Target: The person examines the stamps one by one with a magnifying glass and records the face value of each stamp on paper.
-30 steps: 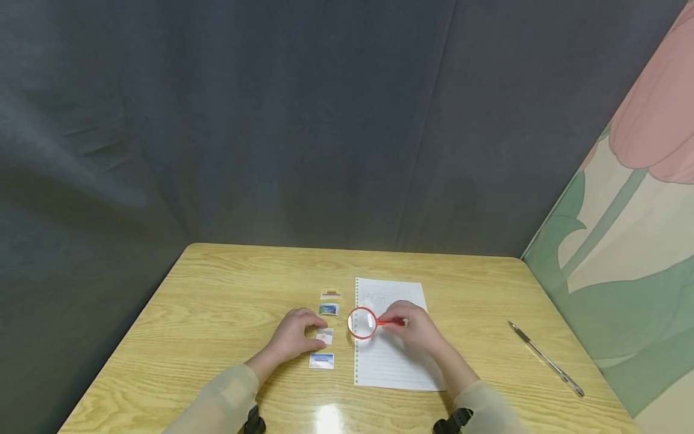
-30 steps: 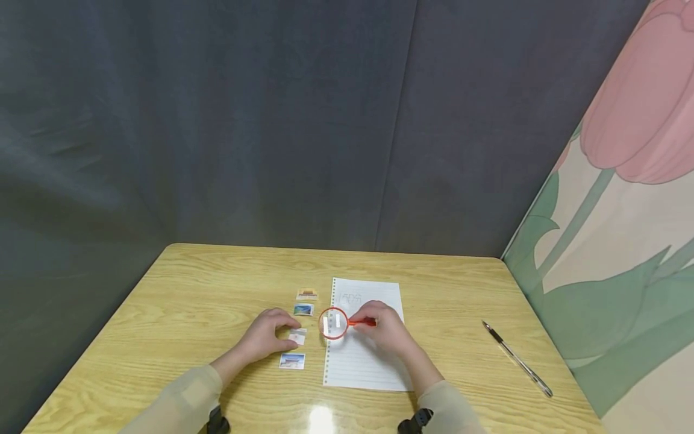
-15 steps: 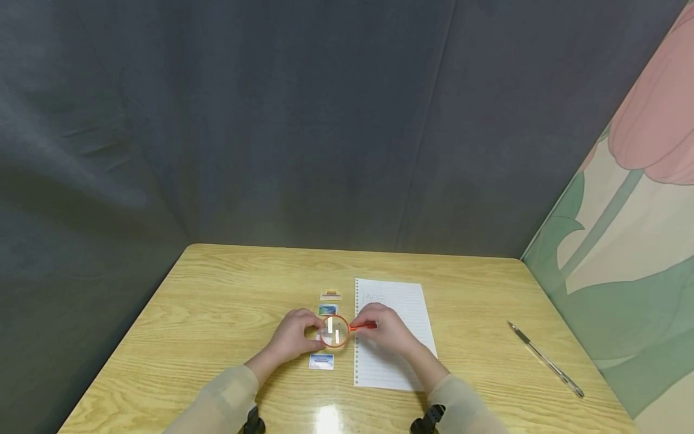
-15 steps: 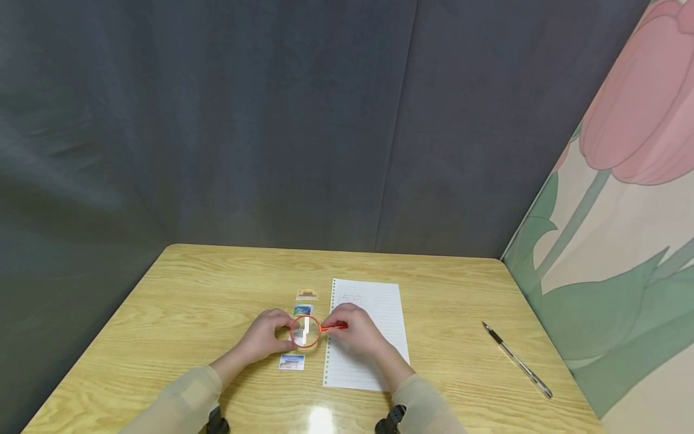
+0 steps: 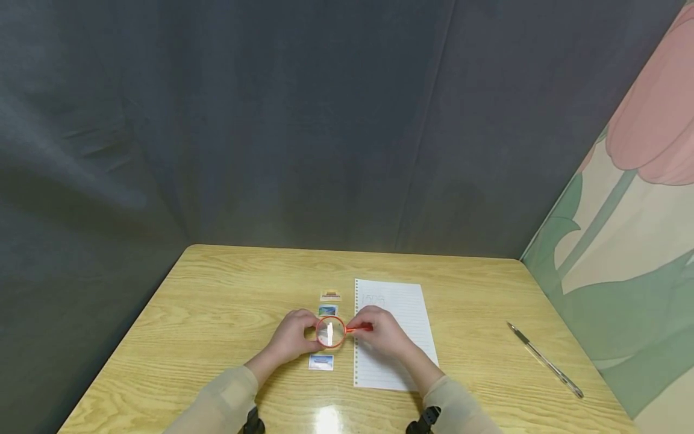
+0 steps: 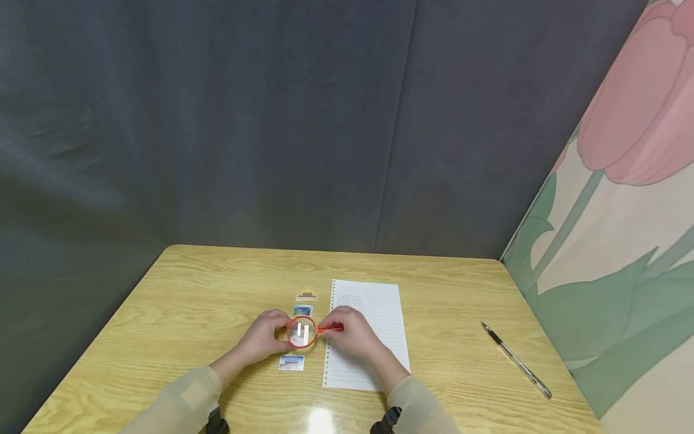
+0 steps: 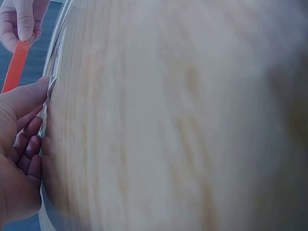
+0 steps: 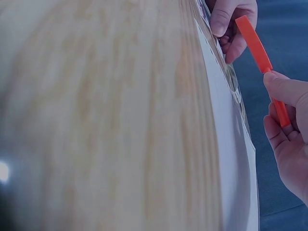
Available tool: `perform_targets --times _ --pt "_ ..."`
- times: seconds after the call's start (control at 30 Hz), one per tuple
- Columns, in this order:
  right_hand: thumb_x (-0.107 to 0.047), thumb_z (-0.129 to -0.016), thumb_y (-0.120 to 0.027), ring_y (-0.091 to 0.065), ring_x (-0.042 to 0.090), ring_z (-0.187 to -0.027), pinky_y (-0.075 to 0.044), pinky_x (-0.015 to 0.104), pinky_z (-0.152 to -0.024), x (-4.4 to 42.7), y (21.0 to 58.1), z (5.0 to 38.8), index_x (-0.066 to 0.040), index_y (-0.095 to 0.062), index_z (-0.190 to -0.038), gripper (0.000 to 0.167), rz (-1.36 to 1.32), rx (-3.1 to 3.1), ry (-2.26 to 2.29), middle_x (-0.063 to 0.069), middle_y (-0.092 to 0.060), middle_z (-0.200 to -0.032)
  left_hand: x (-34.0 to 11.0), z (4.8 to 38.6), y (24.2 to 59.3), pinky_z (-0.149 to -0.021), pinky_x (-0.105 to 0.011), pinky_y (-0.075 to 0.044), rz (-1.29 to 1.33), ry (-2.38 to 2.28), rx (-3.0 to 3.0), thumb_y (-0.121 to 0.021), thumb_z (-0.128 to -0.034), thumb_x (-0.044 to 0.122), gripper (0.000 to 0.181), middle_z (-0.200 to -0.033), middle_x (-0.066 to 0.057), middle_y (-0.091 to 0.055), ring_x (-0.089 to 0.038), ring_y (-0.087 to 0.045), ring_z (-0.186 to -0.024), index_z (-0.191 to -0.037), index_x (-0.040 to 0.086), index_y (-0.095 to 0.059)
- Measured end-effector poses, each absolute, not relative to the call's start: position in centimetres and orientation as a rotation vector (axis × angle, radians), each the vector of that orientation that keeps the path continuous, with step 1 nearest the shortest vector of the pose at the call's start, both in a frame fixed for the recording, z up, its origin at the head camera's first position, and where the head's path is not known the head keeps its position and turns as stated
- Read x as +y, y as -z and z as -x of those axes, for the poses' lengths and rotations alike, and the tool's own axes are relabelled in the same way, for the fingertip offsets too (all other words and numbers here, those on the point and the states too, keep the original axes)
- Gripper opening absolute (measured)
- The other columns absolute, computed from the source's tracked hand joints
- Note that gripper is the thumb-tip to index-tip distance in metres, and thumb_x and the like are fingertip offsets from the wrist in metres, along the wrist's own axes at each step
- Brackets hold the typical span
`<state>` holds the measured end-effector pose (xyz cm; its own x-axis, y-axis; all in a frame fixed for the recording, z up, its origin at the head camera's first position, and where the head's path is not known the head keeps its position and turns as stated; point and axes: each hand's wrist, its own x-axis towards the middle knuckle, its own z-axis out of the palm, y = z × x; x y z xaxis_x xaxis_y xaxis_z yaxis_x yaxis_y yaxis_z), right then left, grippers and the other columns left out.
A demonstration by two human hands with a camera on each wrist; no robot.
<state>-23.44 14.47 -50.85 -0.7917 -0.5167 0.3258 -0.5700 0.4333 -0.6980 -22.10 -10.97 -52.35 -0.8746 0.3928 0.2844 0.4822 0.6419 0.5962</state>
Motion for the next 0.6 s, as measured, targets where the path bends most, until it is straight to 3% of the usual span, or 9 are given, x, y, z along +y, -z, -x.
perform_targets --times 0.6 --pt "-0.006 -0.084 -0.078 -0.056 0.006 -0.079 -0.05 0.023 -0.068 14.27 50.82 23.41 -0.017 -0.077 -0.09 0.013 -0.941 -2.641 -1.319 -0.011 -0.066 -0.088 -10.94 22.32 52.5 -0.089 -0.041 -0.048 0.752 1.029 -2.701 -0.092 -0.0647 0.018 0.03 -0.094 0.004 -0.065 -0.021 -0.058 -0.093 -0.089 0.012 -0.075"
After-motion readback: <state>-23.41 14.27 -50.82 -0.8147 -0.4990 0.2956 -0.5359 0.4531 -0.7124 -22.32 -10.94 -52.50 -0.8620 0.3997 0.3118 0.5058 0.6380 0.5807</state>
